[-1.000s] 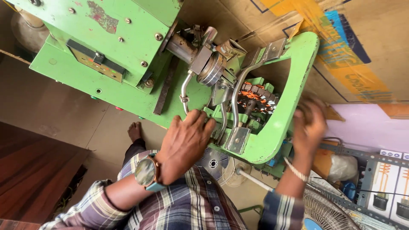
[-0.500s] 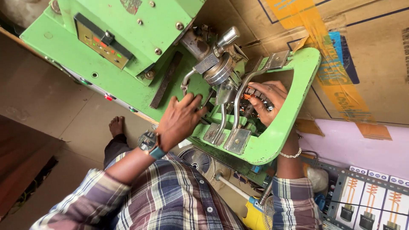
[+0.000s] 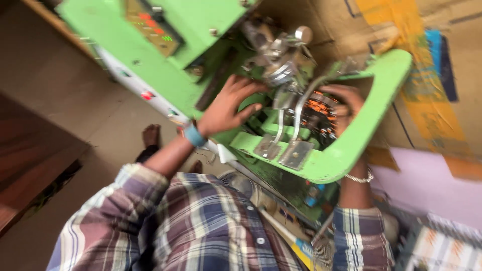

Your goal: The person assembles a small electrical component by hand, inserting a red piece and tightening screws with a screwdriver. They then place the assembled part into a green industrial machine and operate it.

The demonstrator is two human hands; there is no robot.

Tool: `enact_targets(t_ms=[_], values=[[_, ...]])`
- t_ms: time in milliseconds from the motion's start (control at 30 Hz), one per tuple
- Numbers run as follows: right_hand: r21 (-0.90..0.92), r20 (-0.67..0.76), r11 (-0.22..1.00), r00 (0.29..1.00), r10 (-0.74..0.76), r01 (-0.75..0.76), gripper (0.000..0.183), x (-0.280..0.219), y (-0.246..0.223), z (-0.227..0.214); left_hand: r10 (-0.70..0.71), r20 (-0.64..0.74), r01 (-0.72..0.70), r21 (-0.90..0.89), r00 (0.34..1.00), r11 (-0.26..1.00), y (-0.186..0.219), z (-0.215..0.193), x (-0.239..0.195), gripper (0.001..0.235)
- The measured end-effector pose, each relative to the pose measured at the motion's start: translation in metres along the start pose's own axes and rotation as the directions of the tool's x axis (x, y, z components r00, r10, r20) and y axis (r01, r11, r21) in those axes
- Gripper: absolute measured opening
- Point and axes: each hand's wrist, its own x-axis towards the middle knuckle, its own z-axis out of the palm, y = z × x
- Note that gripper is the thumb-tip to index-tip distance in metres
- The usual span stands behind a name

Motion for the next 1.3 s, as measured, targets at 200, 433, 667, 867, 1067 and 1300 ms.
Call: enact_targets(t_ms=[200,433,667,867,1067,1300], values=[[0.61,-0.288,0.792,0.942,0.176,0.038,0.041,-0.015,0.052,-0.001,-0.465,-0.713,0.509,-0.175,0.525,0.843,0.005,-0.024,-0.15,0.015],[0.681,-0.387,0.728,0.882,0.268,0.078,0.034,-0.039,0.078,0.019,-0.872,-0.478,0.335,-0.808,0.106,0.484,-0.063,0.015,-0.238,0.04],[0.622,-0.57,0.756,0.781,0.257,0.205,0.028,-0.027,0.081,0.009,-0.869,-0.45,0.45,-0.745,0.207,0.493,-0.068,0.038,-0.203,0.07],[0.544,-0.658,0.803,0.717,0.231,0.241,0.027,-0.035,0.071,0.02,-0.829,-0.471,0.504,-0.659,0.301,0.558,-0.049,0.035,-0.173,0.085],[0.616,-0.596,0.77,0.737,0.319,0.165,0.033,-0.037,0.051,0.012,-0.811,-0.454,0.616,-0.535,0.368,0.579,-0.034,0.033,-0.165,0.078],[0.587,-0.492,0.784,0.857,0.15,0.2,0.033,-0.042,0.026,0.0,-0.896,-0.365,0.698,-0.572,0.254,0.431,-0.008,0.069,-0.2,0.079]])
